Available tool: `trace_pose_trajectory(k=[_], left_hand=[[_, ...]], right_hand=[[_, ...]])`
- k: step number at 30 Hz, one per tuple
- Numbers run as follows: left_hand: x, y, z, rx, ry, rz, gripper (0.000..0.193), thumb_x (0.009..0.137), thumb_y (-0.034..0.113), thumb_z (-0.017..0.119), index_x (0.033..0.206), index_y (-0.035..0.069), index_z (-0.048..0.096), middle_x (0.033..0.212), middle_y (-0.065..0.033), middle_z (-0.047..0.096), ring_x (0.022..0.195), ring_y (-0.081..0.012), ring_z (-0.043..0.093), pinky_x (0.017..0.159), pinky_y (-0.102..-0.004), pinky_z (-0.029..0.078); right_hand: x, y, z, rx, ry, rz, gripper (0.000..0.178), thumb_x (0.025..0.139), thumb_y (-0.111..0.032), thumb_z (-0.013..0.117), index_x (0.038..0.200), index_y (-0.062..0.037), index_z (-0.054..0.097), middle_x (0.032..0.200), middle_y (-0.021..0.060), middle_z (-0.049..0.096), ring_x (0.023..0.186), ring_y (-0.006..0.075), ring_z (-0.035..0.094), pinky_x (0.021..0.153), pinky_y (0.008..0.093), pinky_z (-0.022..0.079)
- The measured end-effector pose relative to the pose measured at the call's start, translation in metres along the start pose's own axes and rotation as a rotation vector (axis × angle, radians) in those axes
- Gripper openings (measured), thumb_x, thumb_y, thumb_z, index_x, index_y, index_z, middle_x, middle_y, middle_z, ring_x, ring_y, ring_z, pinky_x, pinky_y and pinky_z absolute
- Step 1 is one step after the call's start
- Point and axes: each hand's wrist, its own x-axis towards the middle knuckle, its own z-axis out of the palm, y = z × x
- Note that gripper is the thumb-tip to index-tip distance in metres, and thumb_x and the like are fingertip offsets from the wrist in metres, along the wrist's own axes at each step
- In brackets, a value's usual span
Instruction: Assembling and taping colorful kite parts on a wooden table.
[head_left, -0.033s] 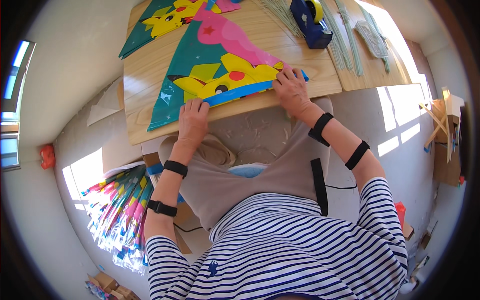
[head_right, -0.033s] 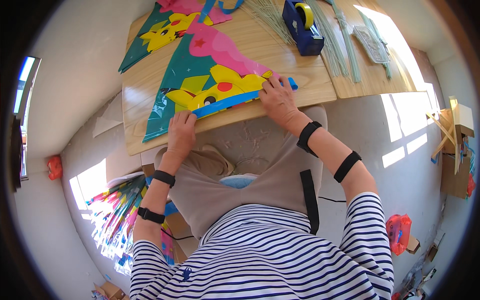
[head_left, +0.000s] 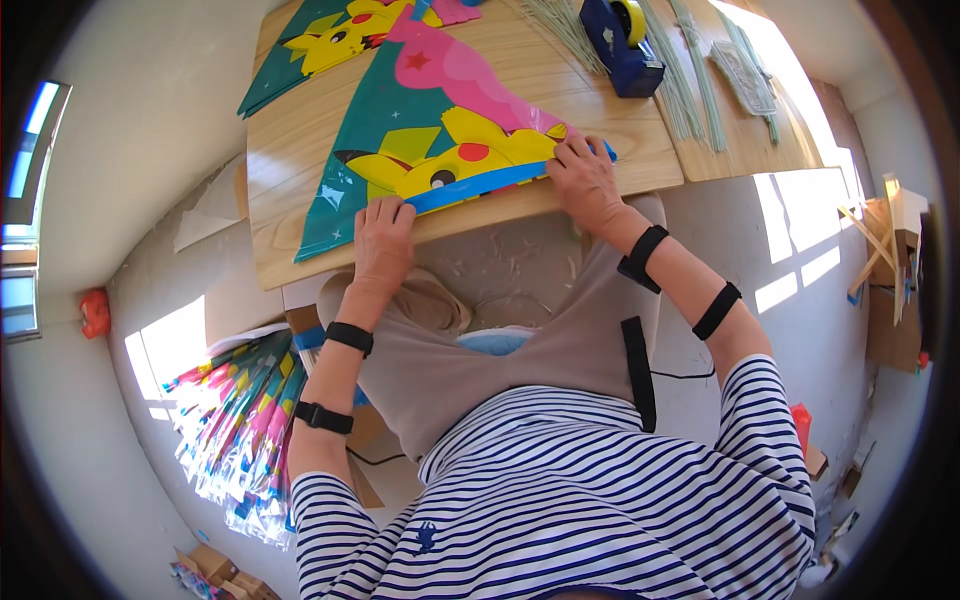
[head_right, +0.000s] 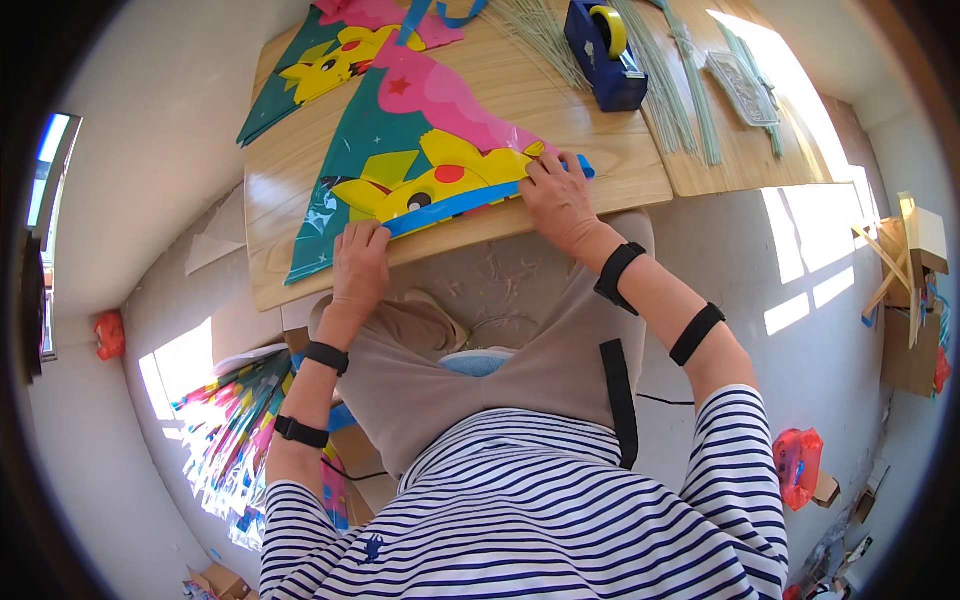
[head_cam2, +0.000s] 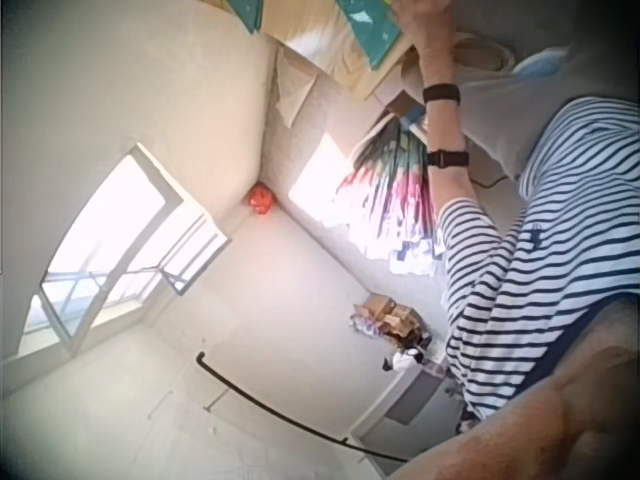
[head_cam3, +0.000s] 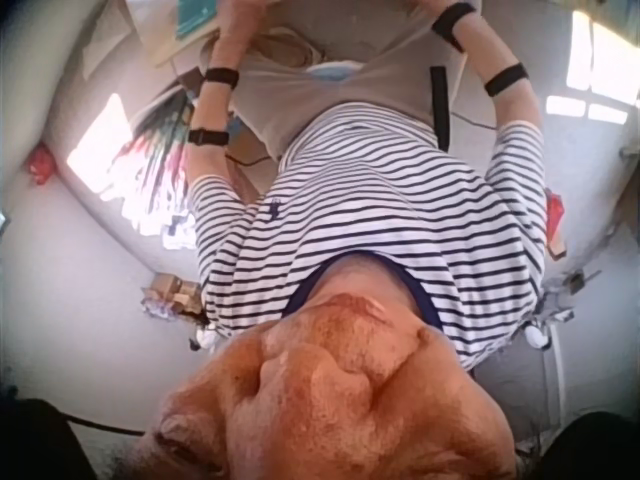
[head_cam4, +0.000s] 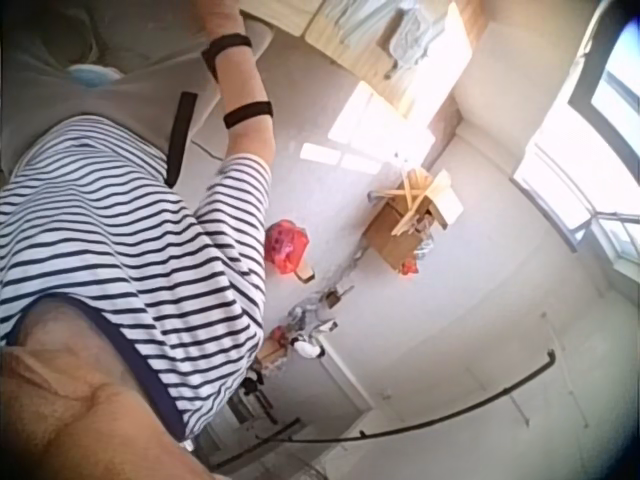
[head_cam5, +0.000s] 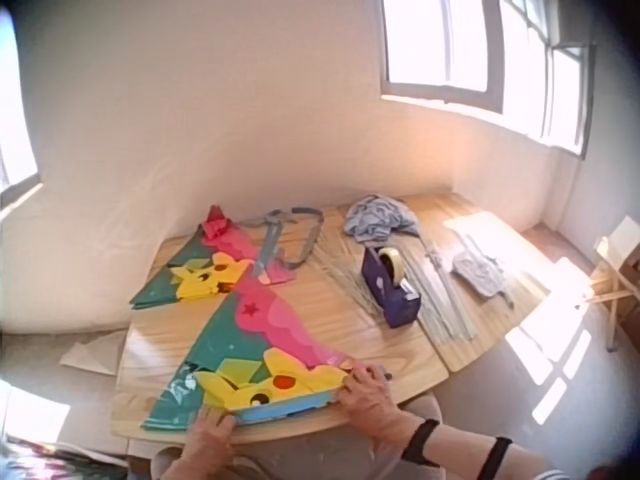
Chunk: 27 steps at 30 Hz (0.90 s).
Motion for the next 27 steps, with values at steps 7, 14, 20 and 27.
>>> trace_pose_trajectory(k=[7,14,20,27], left_hand=[[0.003,-0.015,-0.011,-0.097,-0.209,-0.170,0.014,0.089,0.006,0.062,0.102,0.009,0.064,0.105,-0.0106,0.064,0.106,-0.0324,0.061,0.088,-0.0467,0.048],[0.023,-0.040,-0.005,-0.271,-0.319,-0.243,0.010,0.098,0.013,0.059,0.106,0.008,0.060,0.095,-0.0163,0.065,0.096,-0.0402,0.063,0.079,-0.0530,0.049],[0.035,-0.040,0.000,-0.251,-0.383,-0.304,0.010,0.100,0.016,0.060,0.107,0.008,0.060,0.096,-0.0168,0.065,0.094,-0.0409,0.063,0.079,-0.0536,0.050],[0.036,-0.030,0.001,-0.056,-0.327,-0.278,0.013,0.096,0.018,0.066,0.103,0.009,0.061,0.098,-0.0151,0.063,0.095,-0.0376,0.063,0.079,-0.0511,0.049]], right_hand=[[0.006,0.019,-0.012,0.161,-0.154,0.094,0.008,0.084,-0.010,0.065,0.088,-0.0103,0.072,0.097,0.0070,0.070,0.102,0.0288,0.063,0.099,0.0490,0.042],[0.011,0.029,-0.014,0.199,-0.318,0.177,0.008,0.090,-0.013,0.065,0.095,-0.0104,0.070,0.082,0.0099,0.070,0.095,0.0310,0.065,0.090,0.0487,0.041],[0.015,0.035,-0.006,0.103,-0.446,0.199,0.016,0.094,-0.018,0.064,0.109,-0.0120,0.066,0.084,0.0129,0.071,0.094,0.0321,0.066,0.089,0.0505,0.041],[0.024,0.035,-0.006,0.052,-0.547,0.178,0.014,0.093,-0.016,0.062,0.104,-0.0126,0.069,0.085,0.0112,0.072,0.096,0.0309,0.066,0.093,0.0522,0.039]])
